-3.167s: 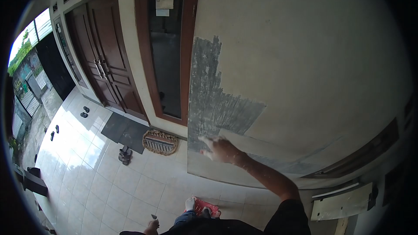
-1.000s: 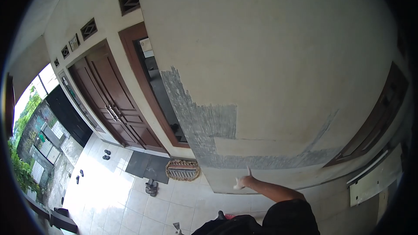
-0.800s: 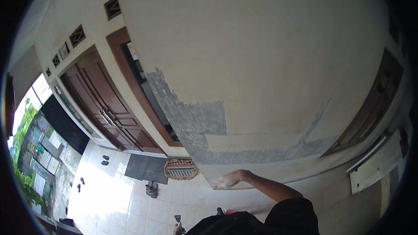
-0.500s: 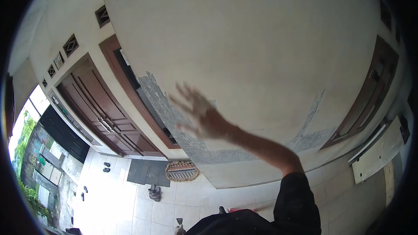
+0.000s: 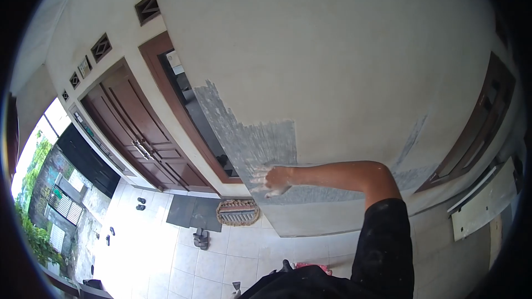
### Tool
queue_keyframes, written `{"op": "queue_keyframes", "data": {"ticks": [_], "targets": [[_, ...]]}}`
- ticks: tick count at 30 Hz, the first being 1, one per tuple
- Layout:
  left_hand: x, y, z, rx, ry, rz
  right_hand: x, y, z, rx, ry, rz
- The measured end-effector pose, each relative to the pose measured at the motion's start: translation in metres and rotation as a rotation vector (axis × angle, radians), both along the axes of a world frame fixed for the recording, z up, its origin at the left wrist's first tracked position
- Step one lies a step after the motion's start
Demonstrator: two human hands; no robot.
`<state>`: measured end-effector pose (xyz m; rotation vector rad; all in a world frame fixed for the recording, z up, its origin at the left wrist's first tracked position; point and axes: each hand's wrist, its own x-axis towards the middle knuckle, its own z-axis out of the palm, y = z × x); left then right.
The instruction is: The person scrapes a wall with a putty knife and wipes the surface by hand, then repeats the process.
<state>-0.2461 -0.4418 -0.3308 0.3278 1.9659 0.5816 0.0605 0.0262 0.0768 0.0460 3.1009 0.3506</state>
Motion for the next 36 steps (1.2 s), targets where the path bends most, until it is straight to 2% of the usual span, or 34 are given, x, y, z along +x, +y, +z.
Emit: {"op": "queue_keyframes", "data": {"ticks": [1, 3, 5, 8, 11, 14, 15, 16, 18, 21, 24, 26, 28, 30, 31, 32, 33, 36], "targets": [[0.0, 0.002, -0.001, -0.005, -0.004, 0.003, -0.002, -0.007, 0.009, -0.07, 0.079, 0.026], [0.003, 0.009, -0.002, -0.02, -0.015, 0.008, -0.017, -0.03, 0.082, 0.113, 0.299, 0.082], [0.0, 0.014, -0.002, -0.021, -0.017, 0.0, -0.029, -0.026, 0.13, 0.192, 0.623, 0.128], [-0.001, 0.011, 0.0, -0.019, -0.02, 0.009, -0.016, 0.016, 0.155, 0.535, 0.505, -0.061], [-0.01, 0.009, -0.001, 0.009, -0.005, 0.017, -0.014, 0.025, 0.131, 0.362, 0.375, -0.119], [-0.011, 0.012, -0.006, 0.027, -0.015, 0.025, -0.017, 0.0, 0.129, 0.165, 0.395, 0.112], [-0.009, 0.011, -0.006, 0.027, -0.018, 0.031, -0.015, 0.009, 0.127, 0.179, 0.444, 0.132], [-0.007, 0.008, -0.006, 0.026, -0.021, 0.033, -0.007, 0.029, 0.125, 0.21, 0.335, -0.04], [-0.008, 0.004, -0.009, 0.026, -0.021, 0.038, -0.006, 0.027, 0.127, 0.646, 0.115, -0.122], [-0.005, -0.002, -0.011, 0.021, -0.029, 0.029, -0.01, 0.028, 0.105, 0.784, 0.181, -0.191], [-0.002, -0.008, -0.013, 0.012, -0.037, 0.025, -0.002, 0.039, 0.029, 0.544, 0.079, -0.132], [0.0, -0.008, -0.014, 0.008, -0.043, 0.029, 0.011, 0.009, 0.031, 0.117, -0.15, -0.014], [0.001, -0.005, -0.017, 0.002, -0.047, 0.034, -0.011, -0.018, 0.07, -0.156, -0.345, -0.203], [0.003, 0.002, -0.019, -0.011, -0.053, 0.025, -0.029, -0.031, 0.109, -0.086, -0.056, -0.066], [0.005, 0.007, -0.019, -0.025, -0.062, 0.015, -0.034, -0.028, 0.136, 0.125, 0.325, 0.172], [0.005, 0.011, -0.02, -0.032, -0.065, 0.008, -0.041, -0.033, 0.174, 0.239, 0.607, 0.221], [0.005, 0.016, -0.02, -0.036, -0.066, 0.001, -0.042, -0.039, 0.209, 0.339, 0.695, 0.081], [0.006, 0.029, -0.022, -0.039, -0.068, -0.015, -0.055, -0.015, 0.232, 0.61, 0.919, -0.288]]}}
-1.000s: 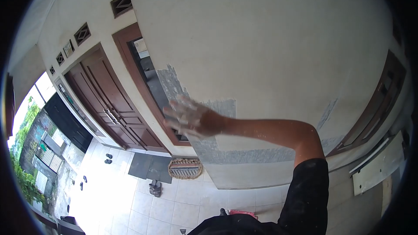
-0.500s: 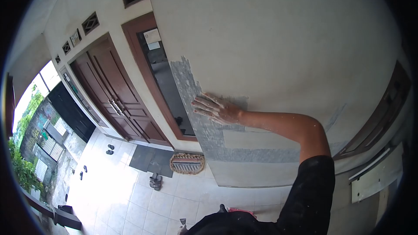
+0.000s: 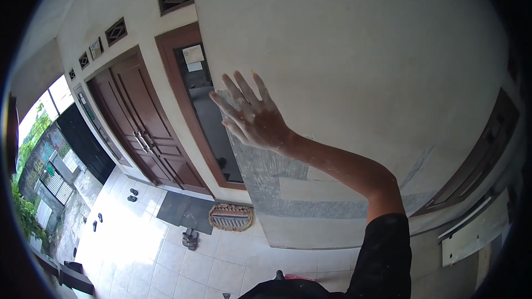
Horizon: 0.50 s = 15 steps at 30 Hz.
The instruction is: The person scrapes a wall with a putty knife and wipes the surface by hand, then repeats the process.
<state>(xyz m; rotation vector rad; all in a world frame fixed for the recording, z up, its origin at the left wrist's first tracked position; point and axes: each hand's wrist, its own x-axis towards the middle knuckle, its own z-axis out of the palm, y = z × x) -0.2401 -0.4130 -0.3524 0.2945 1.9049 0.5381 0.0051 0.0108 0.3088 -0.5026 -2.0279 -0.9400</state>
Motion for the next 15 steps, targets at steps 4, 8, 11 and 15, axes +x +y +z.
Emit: {"op": "queue_keyframes", "data": {"ticks": [4, 8, 11, 15], "targets": [[-0.002, 0.015, 0.0, 0.036, 0.004, -0.011, -0.007, 0.062, -0.151, -0.155, -0.616, 0.036], [-0.01, 0.025, 0.001, 0.115, 0.014, -0.02, 0.016, 0.033, -0.353, -0.798, -0.924, 0.189], [-0.009, 0.035, 0.009, 0.151, 0.013, -0.023, 0.051, 0.0, -0.588, -1.584, -1.167, 0.03], [-0.008, 0.038, 0.008, 0.105, -0.004, -0.041, 0.135, -0.148, -0.551, -1.856, -0.669, -0.027]]}}
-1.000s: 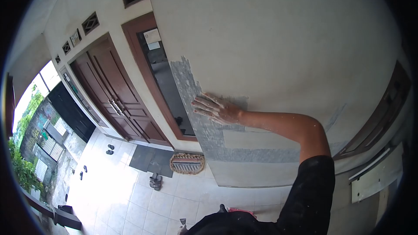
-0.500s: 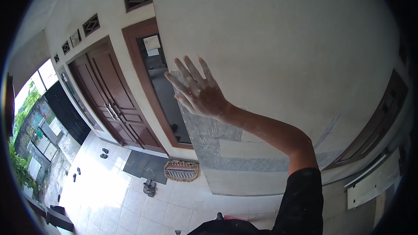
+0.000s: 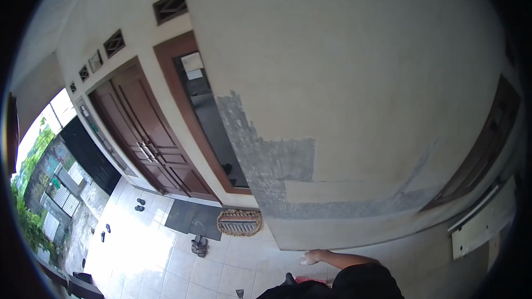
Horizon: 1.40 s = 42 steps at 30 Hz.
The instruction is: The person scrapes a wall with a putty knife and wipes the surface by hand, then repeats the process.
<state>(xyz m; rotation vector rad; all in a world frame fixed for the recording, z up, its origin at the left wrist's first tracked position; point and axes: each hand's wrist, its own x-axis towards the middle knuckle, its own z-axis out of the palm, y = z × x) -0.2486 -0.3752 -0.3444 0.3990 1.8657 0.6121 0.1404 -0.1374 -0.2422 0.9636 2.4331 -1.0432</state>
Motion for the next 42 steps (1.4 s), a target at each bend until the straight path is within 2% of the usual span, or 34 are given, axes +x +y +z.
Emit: {"op": "queue_keyframes", "data": {"ticks": [3, 5, 7, 10, 12, 14, 15, 16, 19, 22, 25, 27, 29, 32, 33, 34, 35, 36, 38, 39, 40, 42], "targets": [[0.005, -0.02, -0.006, -0.102, -0.014, -0.064, 0.098, -0.044, -0.102, -0.096, 0.046, -0.39], [0.004, -0.045, -0.017, -0.191, -0.024, -0.128, 0.166, -0.093, -0.161, 0.052, -0.122, -0.848], [-0.001, -0.066, -0.029, -0.276, -0.037, -0.188, 0.197, -0.155, -0.118, -0.081, -0.408, -1.61], [-0.016, -0.084, -0.037, -0.367, -0.07, -0.312, 0.243, -0.246, -0.136, -0.259, -0.587, -1.57], [-0.032, -0.069, -0.033, -0.367, -0.131, -0.386, 0.251, -0.292, -0.107, -0.685, -0.231, -1.543], [-0.041, -0.026, -0.041, -0.229, -0.113, -0.257, 0.248, -0.33, -0.142, -0.724, -0.251, -1.646], [-0.049, -0.005, -0.05, -0.125, -0.345, -0.077, 0.243, -0.329, -0.147, -0.882, -0.404, -1.589], [-0.028, 0.022, -0.027, -0.066, -0.037, -0.241, 0.234, -0.332, -0.137, -0.876, -0.377, -1.614], [0.009, 0.09, 0.024, 0.034, 0.083, -0.358, 0.214, -0.333, -0.131, -0.89, -0.194, -1.687], [0.05, 0.125, 0.077, 0.198, 0.11, -0.438, 0.197, -0.312, -0.122, -0.789, -0.008, -1.735], [0.087, 0.132, 0.105, 0.301, 0.075, -0.485, 0.198, -0.294, -0.147, -0.729, 0.15, -1.645], [0.11, 0.122, 0.117, 0.32, -0.009, -0.499, 0.192, -0.278, -0.135, -0.832, 0.25, -1.791], [0.129, 0.107, 0.122, 0.363, -0.041, -0.518, 0.191, -0.263, -0.096, -1.102, 0.929, -1.968], [0.15, 0.087, 0.131, 0.349, -0.119, -0.472, 0.189, -0.249, -0.06, -1.252, 1.604, -1.903], [0.157, 0.08, 0.135, 0.343, -0.133, -0.448, 0.19, -0.243, -0.069, -0.79, 0.947, -1.748], [0.161, 0.074, 0.136, 0.328, -0.123, -0.445, 0.189, -0.23, -0.081, -0.352, 0.347, -1.459], [0.165, 0.07, 0.133, 0.324, -0.132, -0.431, 0.19, -0.221, -0.091, 0.06, -0.202, -1.07], [0.168, 0.065, 0.129, 0.353, -0.135, -0.435, 0.184, -0.205, -0.07, 0.051, 0.486, -1.281], [0.172, 0.062, 0.125, 0.387, -0.14, -0.446, 0.174, -0.165, -0.026, -0.791, 1.152, -1.77], [0.172, 0.061, 0.125, 0.366, -0.147, -0.442, 0.167, -0.149, -0.016, -1.282, 1.467, -1.926], [0.174, 0.064, 0.125, 0.349, -0.157, -0.434, 0.156, -0.133, -0.013, -0.737, 1.115, -1.68], [0.183, 0.076, 0.139, 0.332, -0.205, -0.446, 0.125, -0.108, -0.007, 0.183, 0.413, -0.981]]}}
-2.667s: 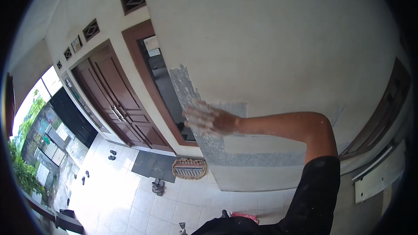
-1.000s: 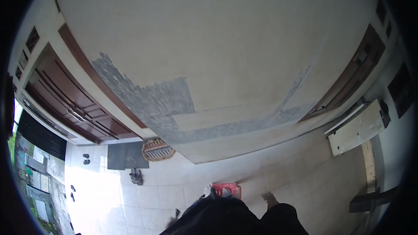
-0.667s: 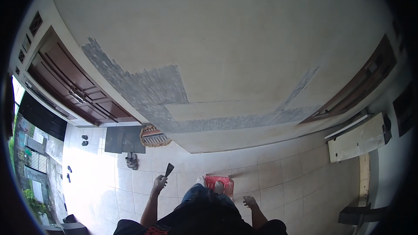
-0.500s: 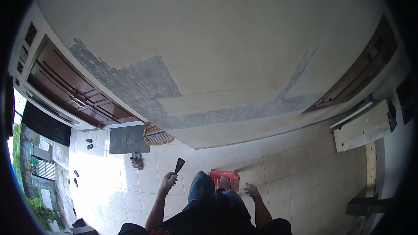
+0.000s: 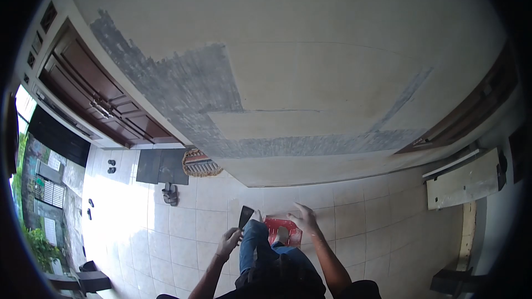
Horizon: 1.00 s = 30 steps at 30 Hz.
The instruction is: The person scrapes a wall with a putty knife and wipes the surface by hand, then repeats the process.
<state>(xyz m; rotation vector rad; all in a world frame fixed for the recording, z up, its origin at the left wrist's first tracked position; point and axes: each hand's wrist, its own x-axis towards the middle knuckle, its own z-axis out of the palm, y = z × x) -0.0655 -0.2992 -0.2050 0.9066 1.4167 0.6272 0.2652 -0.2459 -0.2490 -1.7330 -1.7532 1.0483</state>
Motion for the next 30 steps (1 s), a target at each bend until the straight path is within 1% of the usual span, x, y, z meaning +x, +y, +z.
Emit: {"op": "queue_keyframes", "data": {"ticks": [3, 5, 6, 9, 10, 13, 14, 17, 18, 19, 20, 21, 22, 25, 26, 28, 29, 30], "targets": [[0.022, 0.024, 0.031, 0.05, -0.141, 0.073, -0.053, 0.032, 0.035, -0.329, 0.613, 0.016], [0.033, 0.041, 0.055, 0.078, -0.244, 0.04, -0.086, 0.047, 0.079, -0.352, 0.702, 0.076], [0.037, 0.044, 0.061, 0.092, -0.293, 0.023, -0.1, 0.049, 0.092, -0.366, 0.747, 0.105], [0.053, 0.055, 0.065, 0.309, -0.19, -0.01, -0.125, 0.05, 0.103, -0.386, 0.815, 0.152], [0.059, 0.052, 0.069, 0.202, -0.219, 0.061, -0.131, 0.047, 0.109, -0.327, 0.846, 0.123], [0.062, 0.049, 0.079, 0.862, 0.543, -0.06, -0.136, 0.042, 0.105, -0.303, 0.828, 0.075], [0.06, 0.047, 0.099, 0.656, 0.462, -0.08, -0.133, 0.04, 0.114, -0.315, 0.834, 0.037], [0.047, 0.043, 0.104, 0.715, 0.471, 0.007, -0.119, 0.035, 0.127, -0.392, 0.802, -0.066], [0.04, 0.041, 0.093, 0.724, 0.436, 0.023, -0.125, 0.032, 0.11, -0.282, 0.891, -0.149], [0.033, 0.04, 0.084, 0.672, 0.381, 0.026, -0.117, 0.029, 0.097, -0.333, 0.863, -0.149], [0.026, 0.039, 0.08, 0.618, 0.328, 0.028, -0.105, 0.028, 0.097, -0.384, 0.837, -0.15], [0.02, 0.04, 0.085, 0.562, 0.277, 0.028, -0.099, 0.026, 0.103, -0.437, 0.813, -0.153], [0.015, 0.04, 0.094, 0.515, 0.285, 0.013, -0.096, 0.025, 0.11, -0.467, 0.786, -0.195], [0.002, 0.044, 0.089, 0.439, 0.228, -0.002, -0.091, 0.029, 0.117, -0.436, 0.834, -0.256], [0.002, 0.047, 0.095, 0.414, 0.222, 0.015, -0.092, 0.034, 0.124, -0.377, 0.813, -0.229], [-0.005, 0.057, 0.071, 0.521, 0.189, 0.006, -0.092, 0.047, 0.139, -0.378, 0.798, -0.201], [-0.003, 0.06, 0.068, 0.568, 0.171, 0.003, -0.092, 0.051, 0.145, -0.385, 0.788, -0.188], [0.0, 0.061, 0.064, 0.543, 0.125, 0.015, -0.092, 0.057, 0.142, -0.308, 0.772, -0.17]]}}
